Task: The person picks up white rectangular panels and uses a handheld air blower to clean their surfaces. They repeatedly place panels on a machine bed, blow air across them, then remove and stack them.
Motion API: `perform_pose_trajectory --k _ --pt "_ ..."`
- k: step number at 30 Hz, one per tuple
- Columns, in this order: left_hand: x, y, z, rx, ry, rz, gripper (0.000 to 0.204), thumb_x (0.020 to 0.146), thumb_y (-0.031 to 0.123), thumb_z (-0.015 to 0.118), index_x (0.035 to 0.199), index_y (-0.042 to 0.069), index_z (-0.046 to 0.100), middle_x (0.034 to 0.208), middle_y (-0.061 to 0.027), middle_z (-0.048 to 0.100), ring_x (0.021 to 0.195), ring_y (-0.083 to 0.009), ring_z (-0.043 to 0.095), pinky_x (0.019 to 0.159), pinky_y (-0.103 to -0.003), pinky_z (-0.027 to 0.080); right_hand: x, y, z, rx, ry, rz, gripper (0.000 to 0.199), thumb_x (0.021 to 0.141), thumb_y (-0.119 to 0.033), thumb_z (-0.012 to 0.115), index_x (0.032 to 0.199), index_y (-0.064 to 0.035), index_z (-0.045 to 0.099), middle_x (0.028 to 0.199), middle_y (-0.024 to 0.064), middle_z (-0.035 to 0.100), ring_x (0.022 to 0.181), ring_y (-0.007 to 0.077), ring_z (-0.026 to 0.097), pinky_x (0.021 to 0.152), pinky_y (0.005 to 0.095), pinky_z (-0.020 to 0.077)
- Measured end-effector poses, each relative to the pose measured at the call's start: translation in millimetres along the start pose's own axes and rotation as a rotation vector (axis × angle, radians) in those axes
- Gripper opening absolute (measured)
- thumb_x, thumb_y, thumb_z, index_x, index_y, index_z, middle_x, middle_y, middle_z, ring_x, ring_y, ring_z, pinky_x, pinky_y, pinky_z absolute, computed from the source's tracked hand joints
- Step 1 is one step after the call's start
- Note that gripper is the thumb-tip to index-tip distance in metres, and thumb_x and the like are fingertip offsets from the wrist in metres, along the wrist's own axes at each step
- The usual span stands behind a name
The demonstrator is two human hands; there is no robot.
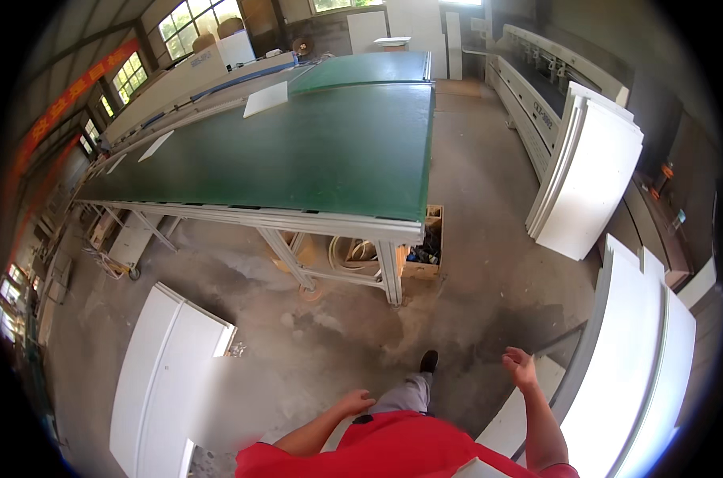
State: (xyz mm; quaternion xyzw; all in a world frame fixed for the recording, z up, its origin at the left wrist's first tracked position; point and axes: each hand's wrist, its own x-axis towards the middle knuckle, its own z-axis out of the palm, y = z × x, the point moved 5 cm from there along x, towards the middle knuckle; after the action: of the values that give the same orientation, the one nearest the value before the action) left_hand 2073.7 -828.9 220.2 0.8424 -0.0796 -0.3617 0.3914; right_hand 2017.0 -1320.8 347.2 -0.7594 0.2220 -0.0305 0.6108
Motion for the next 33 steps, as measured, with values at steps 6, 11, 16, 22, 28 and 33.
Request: perform_pose_trajectory --k 6,11,16,22,28,33 --pt "272.5 305.5 -44.6 0.057 -0.131 0.18 0.05 0.084 0.035 0.061 0.116 -0.003 0.057 0.101 -0.0193 0.067 0.095 -0.0327 0.065 0.08 -0.039 0.05 222.5 75.5 -118.9 0.12 0.205 0.417 0.036 0.085 -0.016 0.063 0.115 0.0036 0.059 0.08 0.0081 0.065 0.059 0.0152 0.06 0.048 0.0271 0.0458" --pt "432.4 585.7 -96.3 -0.033 -0.07 0.624 0.053 0.088 0.029 0.062 0.128 -0.003 0.05 0.109 -0.0165 0.066 0.099 -0.029 0.065 0.086 -0.036 0.049 284.9 138.3 -157.6 0.161 0.034 0.869 0.02 0.082 -0.012 0.064 0.099 0.0007 0.064 0.07 0.0064 0.062 0.056 0.0168 0.06 0.045 0.0282 0.0462" --pt "630.4 727.1 -146.6 0.178 0.008 0.806 0.05 0.084 0.028 0.063 0.124 0.001 0.053 0.108 -0.0168 0.065 0.098 -0.0338 0.063 0.081 -0.042 0.05 472.5 132.8 -195.4 -0.033 -0.016 0.973 0.017 0.083 -0.018 0.059 0.089 -0.0045 0.065 0.066 0.0063 0.062 0.053 0.0185 0.06 0.045 0.0306 0.0474" --pt "827.0 695.7 -197.7 0.551 -0.039 0.467 0.055 0.085 0.038 0.057 0.127 0.001 0.051 0.112 -0.0213 0.061 0.108 -0.0372 0.057 0.089 -0.044 0.048 760.7 115.6 -262.5 -0.252 -0.116 0.911 0.022 0.083 -0.026 0.053 0.078 -0.0107 0.067 0.061 0.006 0.063 0.048 0.0206 0.06 0.045 0.0335 0.0489" --pt "957.8 735.0 -293.8 0.054 -0.064 0.102 0.06 0.083 0.038 0.063 0.128 0.0 0.052 0.104 -0.0207 0.067 0.098 -0.0319 0.065 0.085 -0.037 0.05 1188.1 -31.5 -336.2 -0.165 0.009 0.347 0.016 0.081 -0.02 0.064 0.085 -0.0042 0.067 0.066 0.0032 0.063 0.053 0.013 0.057 0.046 0.0278 0.0438" --pt "1162.7 742.3 -351.6 -0.121 0.228 -0.017 0.06 0.084 0.037 0.064 0.127 -0.003 0.053 0.104 -0.0185 0.068 0.096 -0.0275 0.066 0.085 -0.037 0.05 1433.5 -153.6 -342.4 0.036 0.207 0.251 0.033 0.08 -0.021 0.067 0.105 -0.0008 0.067 0.081 0.0088 0.069 0.068 0.0141 0.062 0.061 0.0297 0.0488"
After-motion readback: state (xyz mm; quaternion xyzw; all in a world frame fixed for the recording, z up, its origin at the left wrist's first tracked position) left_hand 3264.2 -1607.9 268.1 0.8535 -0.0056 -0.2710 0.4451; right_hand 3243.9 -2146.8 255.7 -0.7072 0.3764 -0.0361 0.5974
